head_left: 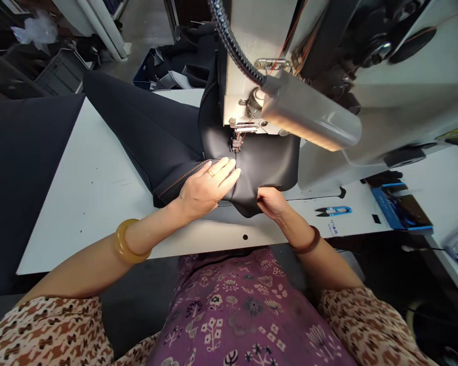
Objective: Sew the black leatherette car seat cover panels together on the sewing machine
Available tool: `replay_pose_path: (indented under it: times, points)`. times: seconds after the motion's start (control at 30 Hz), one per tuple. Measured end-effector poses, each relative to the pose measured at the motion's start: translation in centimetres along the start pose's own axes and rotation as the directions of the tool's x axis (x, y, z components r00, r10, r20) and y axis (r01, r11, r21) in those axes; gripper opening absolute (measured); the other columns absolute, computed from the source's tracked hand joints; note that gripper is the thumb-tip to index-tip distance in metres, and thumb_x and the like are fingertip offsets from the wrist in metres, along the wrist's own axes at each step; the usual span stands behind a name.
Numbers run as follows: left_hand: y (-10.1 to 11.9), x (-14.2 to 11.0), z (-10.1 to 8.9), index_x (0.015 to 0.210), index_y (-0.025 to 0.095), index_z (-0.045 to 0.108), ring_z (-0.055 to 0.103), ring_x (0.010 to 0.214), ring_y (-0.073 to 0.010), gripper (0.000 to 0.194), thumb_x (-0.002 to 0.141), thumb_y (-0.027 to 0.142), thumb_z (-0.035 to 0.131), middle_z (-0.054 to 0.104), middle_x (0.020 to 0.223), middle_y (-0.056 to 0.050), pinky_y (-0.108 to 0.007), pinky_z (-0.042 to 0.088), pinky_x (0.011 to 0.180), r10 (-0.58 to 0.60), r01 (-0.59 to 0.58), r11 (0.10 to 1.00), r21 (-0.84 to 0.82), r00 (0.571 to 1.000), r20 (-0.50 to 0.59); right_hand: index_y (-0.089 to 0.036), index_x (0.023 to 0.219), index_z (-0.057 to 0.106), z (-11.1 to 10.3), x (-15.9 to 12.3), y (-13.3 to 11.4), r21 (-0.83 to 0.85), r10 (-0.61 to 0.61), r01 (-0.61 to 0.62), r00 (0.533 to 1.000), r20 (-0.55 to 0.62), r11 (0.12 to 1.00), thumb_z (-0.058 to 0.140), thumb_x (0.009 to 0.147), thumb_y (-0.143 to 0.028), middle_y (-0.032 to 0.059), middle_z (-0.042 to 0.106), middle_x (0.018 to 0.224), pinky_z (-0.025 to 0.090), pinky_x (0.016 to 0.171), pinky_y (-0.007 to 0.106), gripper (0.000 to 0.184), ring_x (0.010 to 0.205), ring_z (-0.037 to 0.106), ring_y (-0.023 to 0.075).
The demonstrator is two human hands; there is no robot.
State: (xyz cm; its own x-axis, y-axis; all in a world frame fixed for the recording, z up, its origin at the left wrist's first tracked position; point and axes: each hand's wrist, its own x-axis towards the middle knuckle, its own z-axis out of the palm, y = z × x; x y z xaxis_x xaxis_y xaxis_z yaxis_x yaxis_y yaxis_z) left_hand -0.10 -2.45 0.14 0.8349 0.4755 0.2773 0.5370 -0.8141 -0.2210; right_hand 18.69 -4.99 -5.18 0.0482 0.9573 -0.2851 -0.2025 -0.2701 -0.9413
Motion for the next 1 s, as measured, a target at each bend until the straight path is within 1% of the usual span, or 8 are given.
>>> replay_pose_path:
  times: [0.03, 0.1, 0.17, 0.27, 0.43, 0.6, 0.77, 1.0]
  points:
    - [0.1, 0.0, 0.0, 0.127, 0.007, 0.050, 0.049, 0.124, -0.0285, 0.059, 0.068, 0.003, 0.050, 0.052, 0.133, -0.017, -0.043, 0.046, 0.098, -0.005, 0.005, 1.000, 0.001, 1.000, -0.005, -0.019, 0.041, 0.039, -0.3, -0.3, -0.3, 0.020, -0.010, 0.010, 1.000, -0.022, 1.000, 0.059, 0.048, -0.027, -0.0047, 0.038, 0.046, 0.038, 0.043, 0.022, 0.022, 0.048, 0.037, 0.0078]
    - [0.2, 0.0, 0.0, 0.127, 0.007, 0.050, 0.049, 0.124, -0.0276, 0.060, 0.067, 0.004, 0.050, 0.053, 0.132, -0.017, -0.042, 0.046, 0.099, -0.011, 0.010, 1.000, -0.010, 1.000, -0.012, -0.019, 0.050, 0.050, -0.7, -0.7, -0.9, 0.061, -0.114, 0.122, 0.985, -0.126, 0.991, 0.063, 0.052, -0.030, -0.0037, 0.048, 0.054, 0.046, 0.051, 0.024, 0.017, 0.052, 0.045, 0.0092]
    - [0.2, 0.0, 0.1, 0.131, 0.008, 0.047, 0.049, 0.124, -0.0267, 0.064, 0.067, 0.004, 0.051, 0.053, 0.133, -0.016, -0.042, 0.045, 0.101, -0.024, 0.024, 0.999, -0.036, 1.000, -0.008, -0.019, 0.065, 0.058, -0.7, -0.7, -1.4, 0.023, -0.246, 0.263, 0.928, -0.279, 0.964, 0.065, 0.060, -0.036, -0.0023, 0.056, 0.065, 0.050, 0.055, 0.026, 0.019, 0.054, 0.051, 0.0101]
    - [0.1, 0.0, 0.2, 0.132, 0.008, 0.046, 0.050, 0.123, -0.0269, 0.064, 0.068, 0.005, 0.051, 0.054, 0.131, -0.016, -0.043, 0.045, 0.101, -0.044, 0.044, 0.997, -0.064, 0.999, 0.004, -0.018, 0.074, 0.058, -0.5, -0.3, -1.6, -0.110, -0.291, 0.270, 0.867, -0.404, 0.957, 0.066, 0.065, -0.037, -0.0014, 0.059, 0.073, 0.049, 0.042, 0.025, 0.023, 0.046, 0.051, 0.0088]
    - [0.1, 0.3, 0.0, 0.126, 0.005, 0.051, 0.054, 0.118, -0.0269, 0.054, 0.072, 0.005, 0.048, 0.058, 0.126, -0.017, -0.040, 0.049, 0.097, 0.006, -0.006, 1.000, -0.011, 1.000, -0.015, -0.018, 0.066, 0.054, -0.7, -0.1, -2.0, -0.187, -0.287, 0.229, 0.873, -0.395, 0.955, 0.063, 0.069, -0.032, -0.0031, 0.056, 0.061, 0.047, 0.037, 0.022, 0.017, 0.039, 0.051, 0.0087]
    - [-0.5, 1.1, -0.1, 0.126, 0.005, 0.051, 0.052, 0.120, -0.0292, 0.056, 0.071, 0.001, 0.047, 0.055, 0.128, -0.020, -0.044, 0.046, 0.100, -0.047, 0.047, 0.998, -0.036, 0.999, -0.004, -0.019, 0.055, 0.045, -0.7, 0.7, -3.0, -0.231, -0.368, 0.303, 0.867, -0.337, 0.925, 0.059, 0.070, -0.024, -0.0069, 0.046, 0.041, 0.043, 0.036, 0.021, 0.021, 0.032, 0.048, 0.0095]
    - [-1.1, 1.3, 0.4, 0.123, 0.012, 0.053, 0.051, 0.121, -0.0291, 0.055, 0.070, 0.000, 0.047, 0.056, 0.127, -0.019, -0.045, 0.045, 0.099, -0.035, 0.035, 0.999, -0.019, 0.999, -0.011, -0.019, 0.057, 0.047, -0.8, 1.8, -3.1, -0.201, -0.383, 0.332, 0.864, -0.326, 0.922, 0.060, 0.069, -0.024, -0.0071, 0.047, 0.042, 0.041, 0.035, 0.020, 0.018, 0.031, 0.046, 0.0086]
    - [-1.7, 1.1, 1.0, 0.118, 0.015, 0.057, 0.056, 0.115, -0.0283, 0.046, 0.074, 0.003, 0.047, 0.059, 0.120, -0.017, -0.042, 0.048, 0.095, 0.011, -0.004, 0.998, 0.063, 0.993, -0.116, -0.019, 0.052, 0.046, -0.6, 1.9, -3.6, -0.192, -0.356, 0.309, 0.881, -0.312, 0.932, 0.059, 0.068, -0.026, -0.0069, 0.045, 0.039, 0.040, 0.034, 0.020, 0.022, 0.030, 0.044, 0.0083]
